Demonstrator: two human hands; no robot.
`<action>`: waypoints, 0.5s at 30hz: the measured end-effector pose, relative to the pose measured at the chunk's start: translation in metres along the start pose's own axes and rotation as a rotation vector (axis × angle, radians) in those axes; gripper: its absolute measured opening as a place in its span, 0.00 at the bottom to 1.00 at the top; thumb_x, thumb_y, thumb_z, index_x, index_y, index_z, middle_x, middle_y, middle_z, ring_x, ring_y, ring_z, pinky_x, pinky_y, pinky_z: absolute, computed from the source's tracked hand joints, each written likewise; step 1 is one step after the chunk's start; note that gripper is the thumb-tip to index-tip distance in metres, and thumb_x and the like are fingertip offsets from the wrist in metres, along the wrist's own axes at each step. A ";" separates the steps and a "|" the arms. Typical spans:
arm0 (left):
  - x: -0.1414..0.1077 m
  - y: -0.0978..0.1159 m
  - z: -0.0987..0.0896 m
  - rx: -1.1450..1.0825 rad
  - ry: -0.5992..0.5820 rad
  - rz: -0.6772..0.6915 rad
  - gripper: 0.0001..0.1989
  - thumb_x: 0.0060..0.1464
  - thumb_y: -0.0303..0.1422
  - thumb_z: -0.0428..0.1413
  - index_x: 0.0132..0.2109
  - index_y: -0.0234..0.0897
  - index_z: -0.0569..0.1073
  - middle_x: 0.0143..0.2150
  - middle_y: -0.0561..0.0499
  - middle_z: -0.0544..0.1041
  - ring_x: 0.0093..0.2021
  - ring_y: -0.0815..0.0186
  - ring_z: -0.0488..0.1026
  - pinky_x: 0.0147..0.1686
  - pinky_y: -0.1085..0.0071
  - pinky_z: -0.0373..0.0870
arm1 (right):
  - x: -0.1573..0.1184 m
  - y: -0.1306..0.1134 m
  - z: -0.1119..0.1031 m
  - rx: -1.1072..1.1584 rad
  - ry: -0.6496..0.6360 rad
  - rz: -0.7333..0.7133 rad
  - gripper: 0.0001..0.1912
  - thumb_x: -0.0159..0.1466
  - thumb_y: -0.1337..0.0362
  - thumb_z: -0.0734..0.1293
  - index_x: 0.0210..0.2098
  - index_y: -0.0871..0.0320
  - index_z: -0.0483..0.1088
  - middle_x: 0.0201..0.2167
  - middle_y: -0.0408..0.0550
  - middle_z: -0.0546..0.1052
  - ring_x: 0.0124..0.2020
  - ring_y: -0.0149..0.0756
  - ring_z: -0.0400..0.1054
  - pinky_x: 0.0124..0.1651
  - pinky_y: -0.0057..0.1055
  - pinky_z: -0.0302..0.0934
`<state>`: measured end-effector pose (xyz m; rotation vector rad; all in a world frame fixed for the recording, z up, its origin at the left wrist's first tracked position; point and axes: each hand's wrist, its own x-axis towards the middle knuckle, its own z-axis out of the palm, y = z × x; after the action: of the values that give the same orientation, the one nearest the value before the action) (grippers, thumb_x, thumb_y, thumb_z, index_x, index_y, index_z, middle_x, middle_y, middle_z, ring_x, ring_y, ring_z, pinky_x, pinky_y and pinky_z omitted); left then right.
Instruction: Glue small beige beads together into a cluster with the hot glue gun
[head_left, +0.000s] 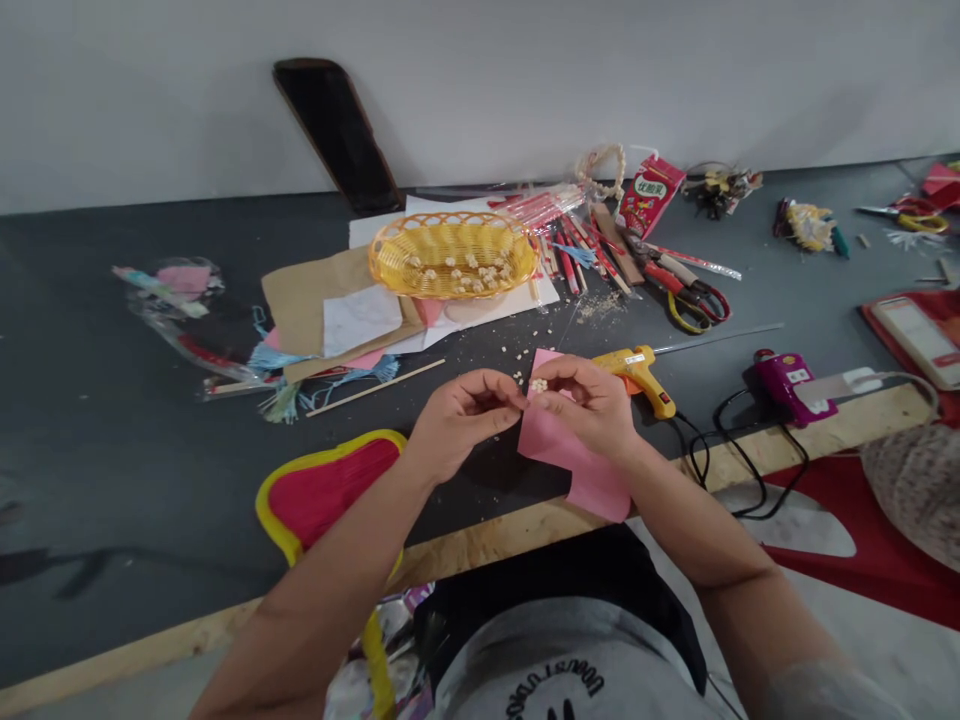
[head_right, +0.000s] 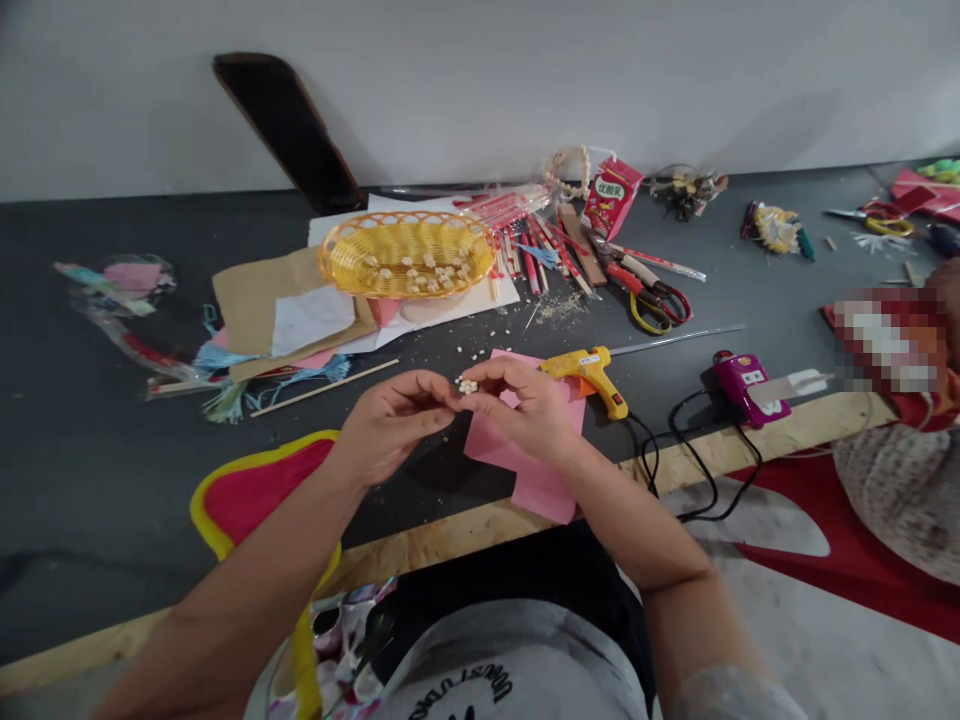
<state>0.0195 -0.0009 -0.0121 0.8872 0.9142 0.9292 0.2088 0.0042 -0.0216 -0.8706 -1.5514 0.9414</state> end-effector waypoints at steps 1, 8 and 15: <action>0.000 0.000 0.000 0.003 -0.009 -0.016 0.14 0.42 0.36 0.72 0.35 0.35 0.80 0.32 0.51 0.80 0.32 0.70 0.73 0.35 0.75 0.66 | 0.001 0.000 0.000 -0.015 -0.010 -0.048 0.09 0.62 0.61 0.73 0.41 0.54 0.76 0.33 0.44 0.79 0.32 0.30 0.72 0.35 0.28 0.68; -0.003 -0.001 0.000 0.020 -0.031 -0.026 0.17 0.44 0.44 0.70 0.33 0.35 0.82 0.27 0.53 0.76 0.27 0.73 0.67 0.29 0.75 0.62 | 0.004 0.001 -0.001 -0.145 -0.128 -0.237 0.09 0.63 0.61 0.73 0.44 0.53 0.77 0.36 0.46 0.79 0.40 0.34 0.74 0.44 0.34 0.70; -0.002 -0.001 0.002 0.004 0.010 -0.039 0.16 0.40 0.43 0.72 0.30 0.35 0.82 0.24 0.52 0.76 0.26 0.71 0.68 0.29 0.74 0.64 | 0.003 0.003 -0.001 -0.171 -0.140 -0.244 0.12 0.63 0.59 0.73 0.45 0.52 0.78 0.38 0.48 0.79 0.41 0.34 0.74 0.43 0.34 0.72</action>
<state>0.0207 -0.0037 -0.0115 0.8663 0.9389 0.8989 0.2090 0.0081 -0.0229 -0.7243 -1.8333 0.7129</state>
